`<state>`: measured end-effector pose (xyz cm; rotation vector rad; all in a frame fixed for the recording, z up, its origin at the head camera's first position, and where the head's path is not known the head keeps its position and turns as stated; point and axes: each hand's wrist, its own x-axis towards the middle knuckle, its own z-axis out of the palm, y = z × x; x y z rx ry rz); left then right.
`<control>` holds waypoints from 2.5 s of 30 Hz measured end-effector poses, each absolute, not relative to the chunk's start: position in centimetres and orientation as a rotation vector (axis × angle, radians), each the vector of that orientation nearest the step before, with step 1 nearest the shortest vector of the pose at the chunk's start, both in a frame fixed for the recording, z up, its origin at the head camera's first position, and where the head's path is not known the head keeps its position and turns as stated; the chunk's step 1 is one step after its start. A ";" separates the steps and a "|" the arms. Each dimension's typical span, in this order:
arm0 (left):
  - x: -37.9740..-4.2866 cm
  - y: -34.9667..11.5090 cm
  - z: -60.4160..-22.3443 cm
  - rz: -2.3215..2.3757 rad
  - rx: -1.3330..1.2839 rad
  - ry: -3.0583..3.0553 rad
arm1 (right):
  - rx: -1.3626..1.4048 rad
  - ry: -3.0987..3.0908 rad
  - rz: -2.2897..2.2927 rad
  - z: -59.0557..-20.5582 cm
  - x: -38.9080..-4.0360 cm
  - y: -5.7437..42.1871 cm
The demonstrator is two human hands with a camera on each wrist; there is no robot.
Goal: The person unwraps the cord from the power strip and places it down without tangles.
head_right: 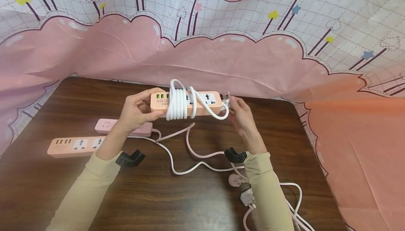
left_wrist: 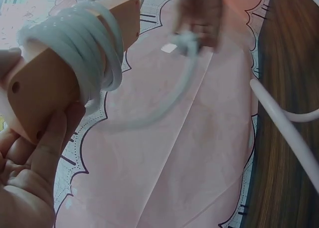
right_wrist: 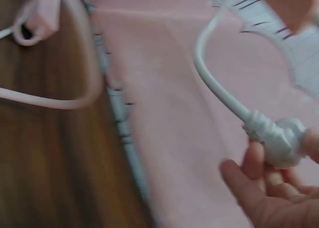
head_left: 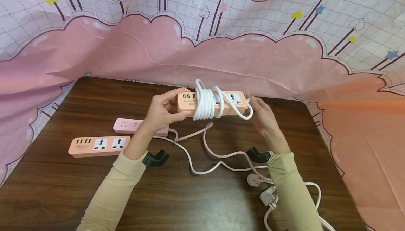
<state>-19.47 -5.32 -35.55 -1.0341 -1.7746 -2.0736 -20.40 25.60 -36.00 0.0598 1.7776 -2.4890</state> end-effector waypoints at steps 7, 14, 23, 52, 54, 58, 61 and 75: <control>-19.5 -5.7 -35.5 -2.006 -1.019 -1.820 | -0.524 1.633 -2.985 -30.9 -19.4 27.1; -20.0 -6.4 -35.5 -1.999 -0.895 -1.798 | -0.915 1.351 -3.033 -29.8 -15.4 30.1; -20.8 -7.7 -34.0 -2.019 -0.796 -1.680 | -0.750 1.887 -2.413 -36.4 -12.5 35.3; -20.2 -5.7 -32.4 -2.010 -0.947 -1.708 | -0.258 2.519 -1.131 -42.9 -14.0 34.4; -20.1 -5.6 -32.3 -2.002 -0.956 -1.716 | -0.296 2.666 -0.976 -42.5 -14.2 33.7; -20.0 -5.5 -32.3 -1.974 -0.964 -1.734 | -0.327 2.909 -0.789 -41.6 -14.9 31.8; -19.9 -5.3 -32.3 -1.964 -0.973 -1.743 | -0.359 2.934 -0.942 -41.0 -15.3 29.7; -19.6 -5.0 -32.3 -1.964 -0.953 -1.778 | -0.992 2.459 -1.718 -39.0 -15.8 19.2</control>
